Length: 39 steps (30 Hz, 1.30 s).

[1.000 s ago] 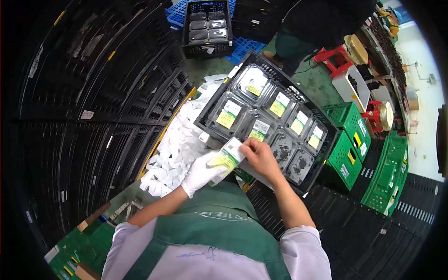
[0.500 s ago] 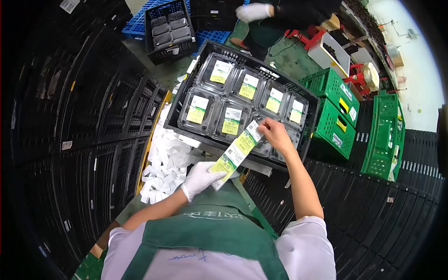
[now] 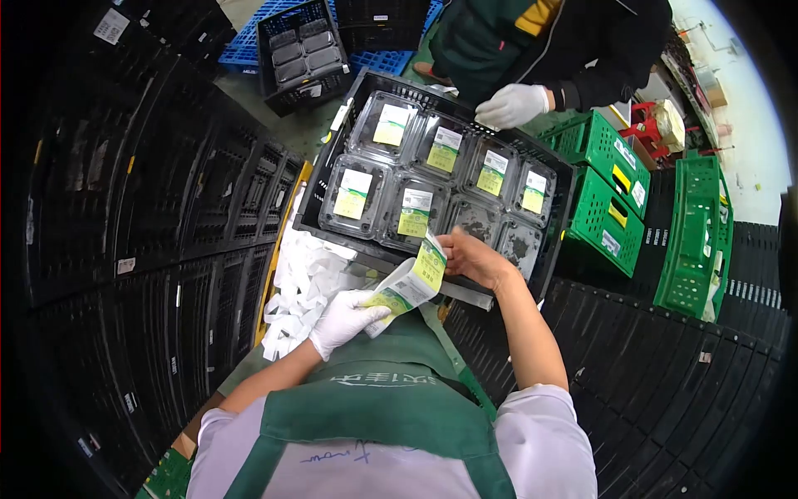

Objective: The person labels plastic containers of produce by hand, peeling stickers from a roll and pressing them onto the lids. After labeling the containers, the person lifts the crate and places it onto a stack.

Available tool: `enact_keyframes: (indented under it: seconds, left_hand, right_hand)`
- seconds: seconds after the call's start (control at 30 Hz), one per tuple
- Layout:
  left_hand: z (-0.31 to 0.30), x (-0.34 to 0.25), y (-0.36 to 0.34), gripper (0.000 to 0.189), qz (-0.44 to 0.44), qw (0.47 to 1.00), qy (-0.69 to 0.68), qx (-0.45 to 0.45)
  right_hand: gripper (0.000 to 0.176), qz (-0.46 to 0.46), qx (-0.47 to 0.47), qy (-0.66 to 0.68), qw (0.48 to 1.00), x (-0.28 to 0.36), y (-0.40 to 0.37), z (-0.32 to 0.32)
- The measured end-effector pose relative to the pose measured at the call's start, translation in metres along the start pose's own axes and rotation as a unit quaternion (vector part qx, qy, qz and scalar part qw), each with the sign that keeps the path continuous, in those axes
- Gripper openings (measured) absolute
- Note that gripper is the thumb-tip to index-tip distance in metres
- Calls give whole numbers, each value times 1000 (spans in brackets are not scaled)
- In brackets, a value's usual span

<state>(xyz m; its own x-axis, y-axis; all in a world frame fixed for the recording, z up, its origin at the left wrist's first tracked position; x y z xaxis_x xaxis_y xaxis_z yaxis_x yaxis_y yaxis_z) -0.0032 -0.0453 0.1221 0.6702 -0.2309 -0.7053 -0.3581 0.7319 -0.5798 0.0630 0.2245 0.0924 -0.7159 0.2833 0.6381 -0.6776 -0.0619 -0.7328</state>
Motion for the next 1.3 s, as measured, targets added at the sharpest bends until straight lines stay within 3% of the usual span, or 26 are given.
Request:
enact_keyframes:
  seconds: [0.07, 0.17, 0.2, 0.27, 0.33, 0.4, 0.43, 0.5, 0.53, 0.57, 0.6, 0.67, 0.7, 0.73, 0.77, 0.8, 0.93, 0.97, 1.0, 1.1, 1.13, 1.2, 1.23, 1.27, 1.3]
  left_hand:
    - [-7, 6, 1, 25, 5, 999, 46, -3]
    - [-9, 6, 5, 23, -20, 998, -2, -56]
    - [-9, 6, 9, 23, -20, 998, -2, -53]
    - [-6, 8, 15, 22, -1, 998, -17, -53]
    - [6, 7, 21, 20, -7, 997, -50, -60]
    - [3, 15, 29, 19, -13, 994, 37, -100]
    - [-5, 23, 38, 19, 55, 995, 18, -87]
    - [-19, 25, 38, 20, 68, 990, 42, -114]
    - [-39, 45, 40, 20, 70, 987, 13, -141]
    - [-44, 33, 29, 21, 10, 980, 92, -174]
    - [-41, 21, 30, 21, 12, 981, 96, -170]
    - [-33, 13, 22, 22, 42, 988, 72, -126]
    - [-31, 10, 29, 23, 58, 989, 102, -95]
    - [-22, 5, 31, 23, 59, 989, 102, -90]
    - [-8, -5, 31, 23, 59, 994, 46, -80]
    - [1, -16, 31, 23, 59, 996, -11, -70]
    - [6, -13, 24, 22, 49, 996, 32, -71]
    - [3, -6, 23, 23, 17, 997, 19, -74]
    - [3, -2, 22, 23, 18, 997, 22, -76]
    - [5, 1, 16, 23, 12, 995, -27, -92]
    - [6, 1, 16, 23, 15, 995, -26, -96]
    - [4, 3, 18, 24, 35, 994, -55, -92]
    - [1, 5, 21, 24, 35, 995, -56, -81]
    - [-1, 5, 22, 24, 36, 994, -57, -85]
    - [0, 5, 23, 23, 26, 996, -45, -74]
  right_hand:
    - [37, 0, 23, 3, 1000, 10, -4, 6]
    - [13, -118, -198, -203, 952, 44, -32, 10]
    - [13, -118, -201, -202, 951, 41, -32, 8]
    - [13, -216, -281, -130, 926, 31, -33, -2]
    - [13, -211, -313, -147, 914, 26, -35, -8]
    - [14, -252, -420, -285, 824, 30, -49, 6]
    - [15, -297, -446, -318, 782, 33, -58, 13]
    - [14, -232, -604, -210, 733, 34, -65, -17]
    - [12, -305, -607, -18, 733, 38, -78, -45]
    - [12, -321, -596, -16, 736, 45, -91, -64]
    - [13, -295, -571, -70, 763, 53, -96, -65]
    - [19, -170, -438, -328, 819, 55, -94, -50]
    - [23, -120, -385, -357, 843, 50, -83, -42]
    - [29, -163, -369, -429, 808, 35, -65, -45]
    - [37, -166, -386, -525, 740, 15, -45, -56]
    - [42, -122, -364, -527, 758, 4, -27, -65]
    - [42, -133, -374, -574, 716, -31, 26, -81]
    - [45, -53, -369, -597, 711, -40, 37, -79]
    - [45, -55, -369, -595, 712, -48, 44, -77]
    - [69, -12, -483, -631, 607, -46, 33, -48]
    - [69, -16, -481, -631, 609, -45, 29, -40]
    - [70, -94, -529, -486, 689, -42, 20, -32]
    - [54, -144, -359, -238, 891, -34, 15, -25]
    - [54, -146, -354, -239, 892, -16, -2, -6]
    - [42, -179, -286, -269, 902, 4, -22, 24]
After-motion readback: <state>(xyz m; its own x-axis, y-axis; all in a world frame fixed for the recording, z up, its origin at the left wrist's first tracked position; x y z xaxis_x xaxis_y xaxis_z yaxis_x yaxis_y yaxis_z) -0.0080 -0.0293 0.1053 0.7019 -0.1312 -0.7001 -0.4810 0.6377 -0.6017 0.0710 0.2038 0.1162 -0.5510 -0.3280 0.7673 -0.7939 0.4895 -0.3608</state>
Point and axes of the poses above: each hand's wrist, its own y-axis towards the middle knuckle, its own z-axis out of the palm, x = y × z, the point moved 2 cm from there along y, towards the middle knuckle, and after that the axes turned 12 degrees about -y, right-handed, at the moved point
